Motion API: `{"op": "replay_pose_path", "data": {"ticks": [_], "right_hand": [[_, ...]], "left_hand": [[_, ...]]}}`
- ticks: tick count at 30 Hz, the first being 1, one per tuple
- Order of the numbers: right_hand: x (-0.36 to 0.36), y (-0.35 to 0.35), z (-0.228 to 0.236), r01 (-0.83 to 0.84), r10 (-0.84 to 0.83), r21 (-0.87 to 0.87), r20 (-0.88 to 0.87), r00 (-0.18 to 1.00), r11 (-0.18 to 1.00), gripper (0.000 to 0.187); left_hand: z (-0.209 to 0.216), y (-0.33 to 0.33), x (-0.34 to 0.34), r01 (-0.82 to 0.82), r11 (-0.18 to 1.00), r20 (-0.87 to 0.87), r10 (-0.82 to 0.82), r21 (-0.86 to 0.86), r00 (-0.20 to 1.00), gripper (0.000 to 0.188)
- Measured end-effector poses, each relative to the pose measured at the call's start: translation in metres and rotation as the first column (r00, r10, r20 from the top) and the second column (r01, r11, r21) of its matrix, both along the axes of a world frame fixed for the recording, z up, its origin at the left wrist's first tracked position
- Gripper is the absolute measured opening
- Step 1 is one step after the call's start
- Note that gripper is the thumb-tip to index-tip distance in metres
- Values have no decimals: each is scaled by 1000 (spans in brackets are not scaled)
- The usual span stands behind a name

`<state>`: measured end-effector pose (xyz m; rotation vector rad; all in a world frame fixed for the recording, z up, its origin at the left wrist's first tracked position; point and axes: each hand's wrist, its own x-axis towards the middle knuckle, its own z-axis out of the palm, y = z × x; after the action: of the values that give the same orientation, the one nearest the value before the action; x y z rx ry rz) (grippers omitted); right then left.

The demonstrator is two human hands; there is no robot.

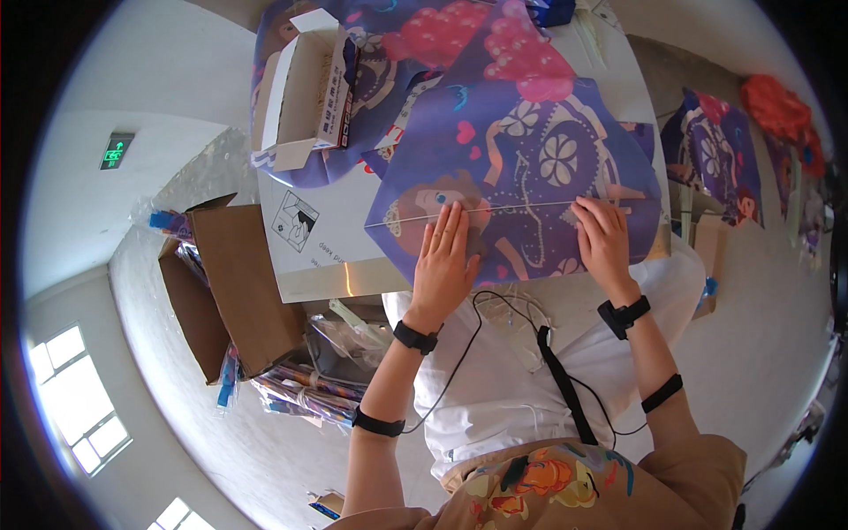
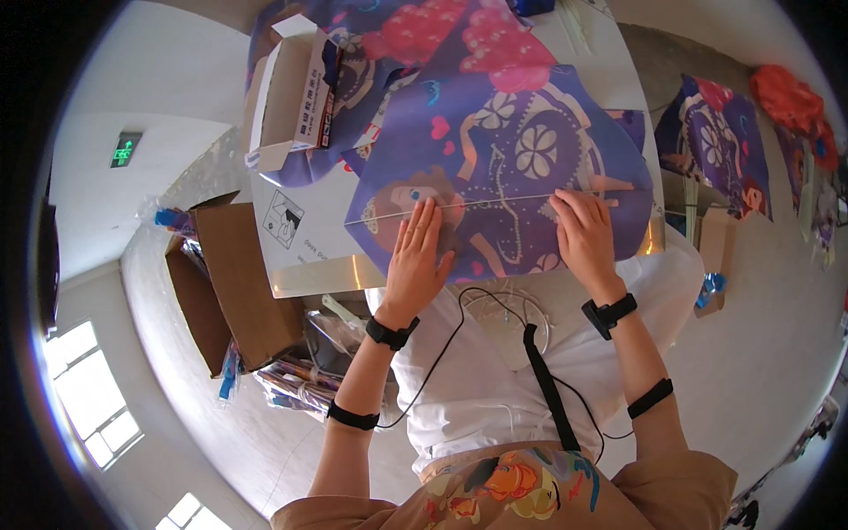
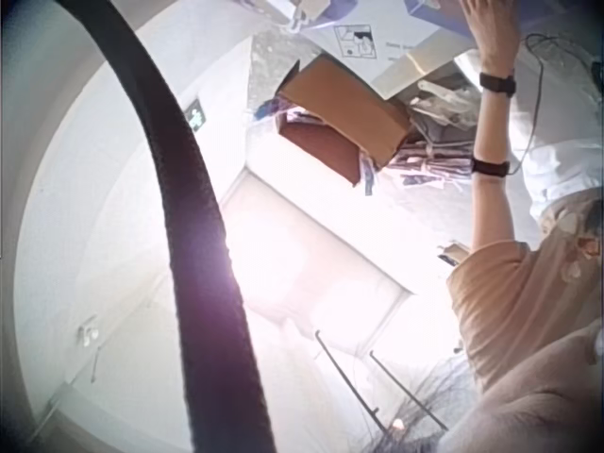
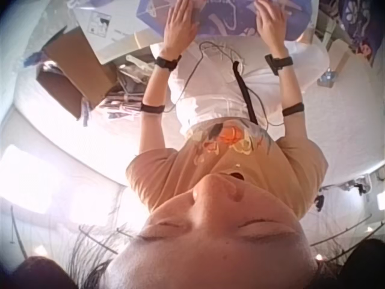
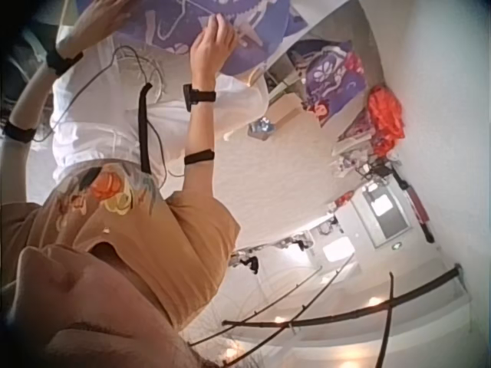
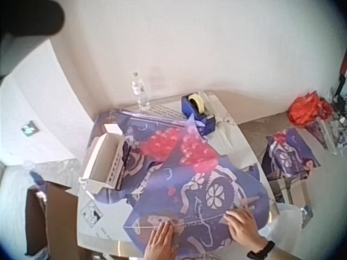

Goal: Assembling a children's kite by attaching plastic supports and securing them with tape.

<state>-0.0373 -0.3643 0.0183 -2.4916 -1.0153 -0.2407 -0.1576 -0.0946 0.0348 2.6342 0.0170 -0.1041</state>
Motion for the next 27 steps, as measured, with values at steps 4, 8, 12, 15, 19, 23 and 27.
{"op": "replay_pose_path", "data": {"ticks": [4, 8, 12, 15, 19, 23, 27], "right_hand": [[0, 0, 1, 0, 0, 3, -7, 1000, 1000, 33], [-1, -1, 0, 6, -7, -3, -7, 1000, 1000, 32], [-1, -2, 3, 9, -9, 1, -3, 1000, 1000, 33], [-1, -3, 1, 15, -15, 3, 0, 1000, 1000, 33], [-1, -3, 0, 27, -27, 4, -4, 1000, 1000, 34], [-4, -2, 6, 53, -53, 44, -12, 999, 998, 33], [-18, 5, 8, 44, -27, 133, -123, 992, 990, 35]], "left_hand": [[-1, -1, -1, 0, 1000, 7, 0, 7, 1000, 71], [-3, -2, -2, -3, 1000, 19, 3, 7, 1000, 71], [-2, -2, -1, 2, 1000, 19, -2, 4, 1000, 71], [-3, -3, -1, -6, 1000, 19, 6, -9, 1000, 71], [-2, -3, -1, -20, 1000, 8, 20, -2, 1000, 70], [-2, -4, -1, -20, 1000, 3, 20, -2, 1000, 71], [0, -5, 2, -5, 1000, 7, 6, -11, 1000, 71]]}}
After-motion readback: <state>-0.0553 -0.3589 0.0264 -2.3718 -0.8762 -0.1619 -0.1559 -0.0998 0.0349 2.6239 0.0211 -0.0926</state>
